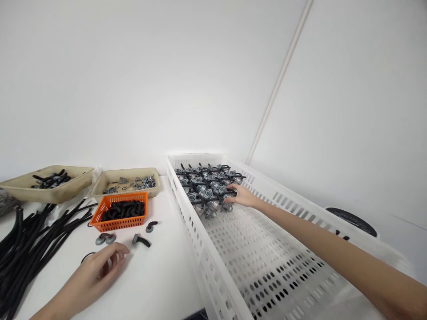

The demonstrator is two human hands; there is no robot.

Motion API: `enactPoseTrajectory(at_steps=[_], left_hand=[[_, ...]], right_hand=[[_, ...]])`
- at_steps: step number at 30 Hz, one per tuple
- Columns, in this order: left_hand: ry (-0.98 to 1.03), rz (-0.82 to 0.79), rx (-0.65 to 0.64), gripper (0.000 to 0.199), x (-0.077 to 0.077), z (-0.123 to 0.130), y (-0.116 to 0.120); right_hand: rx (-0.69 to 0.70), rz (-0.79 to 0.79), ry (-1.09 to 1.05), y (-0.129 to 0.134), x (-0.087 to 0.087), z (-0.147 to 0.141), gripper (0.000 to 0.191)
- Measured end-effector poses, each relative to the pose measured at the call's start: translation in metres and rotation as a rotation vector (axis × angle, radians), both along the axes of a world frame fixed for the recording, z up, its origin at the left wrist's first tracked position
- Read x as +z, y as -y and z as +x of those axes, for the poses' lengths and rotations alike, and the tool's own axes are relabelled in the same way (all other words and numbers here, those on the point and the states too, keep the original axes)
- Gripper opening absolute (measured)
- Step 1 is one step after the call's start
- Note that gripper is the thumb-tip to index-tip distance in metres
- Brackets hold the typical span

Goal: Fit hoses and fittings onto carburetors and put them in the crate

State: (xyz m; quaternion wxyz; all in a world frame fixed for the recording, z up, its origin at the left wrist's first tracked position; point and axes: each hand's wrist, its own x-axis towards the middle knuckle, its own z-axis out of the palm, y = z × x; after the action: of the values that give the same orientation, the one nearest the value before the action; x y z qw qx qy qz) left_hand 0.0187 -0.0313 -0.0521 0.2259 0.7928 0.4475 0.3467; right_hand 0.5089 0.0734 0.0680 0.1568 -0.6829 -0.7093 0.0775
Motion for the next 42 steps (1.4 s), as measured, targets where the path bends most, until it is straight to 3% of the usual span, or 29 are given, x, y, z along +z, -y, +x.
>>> enactPoseTrajectory(at_steps=[5,10,14,31,42], left_hand=[[0.0,0.016,0.0,0.026,0.001,0.0,0.0],[0.003,0.029,-0.002,0.025,0.002,0.001,0.0],[-0.007,0.025,-0.011,0.024,0.003,0.001,0.0],[-0.01,0.028,-0.022,0.023,0.009,0.002,0.002],[-0.02,0.01,-0.03,0.024,0.008,0.001,0.002]], right_hand=[[-0.043,-0.012,-0.075,0.0,0.0,-0.001,0.032],[-0.097,-0.037,-0.194,0.003,-0.001,-0.003,0.053],[-0.126,-0.026,-0.248,0.004,-0.001,-0.005,0.059],[-0.166,0.094,-0.125,0.0,-0.001,-0.012,0.06],[-0.11,0.02,-0.194,0.001,-0.008,-0.004,0.055]])
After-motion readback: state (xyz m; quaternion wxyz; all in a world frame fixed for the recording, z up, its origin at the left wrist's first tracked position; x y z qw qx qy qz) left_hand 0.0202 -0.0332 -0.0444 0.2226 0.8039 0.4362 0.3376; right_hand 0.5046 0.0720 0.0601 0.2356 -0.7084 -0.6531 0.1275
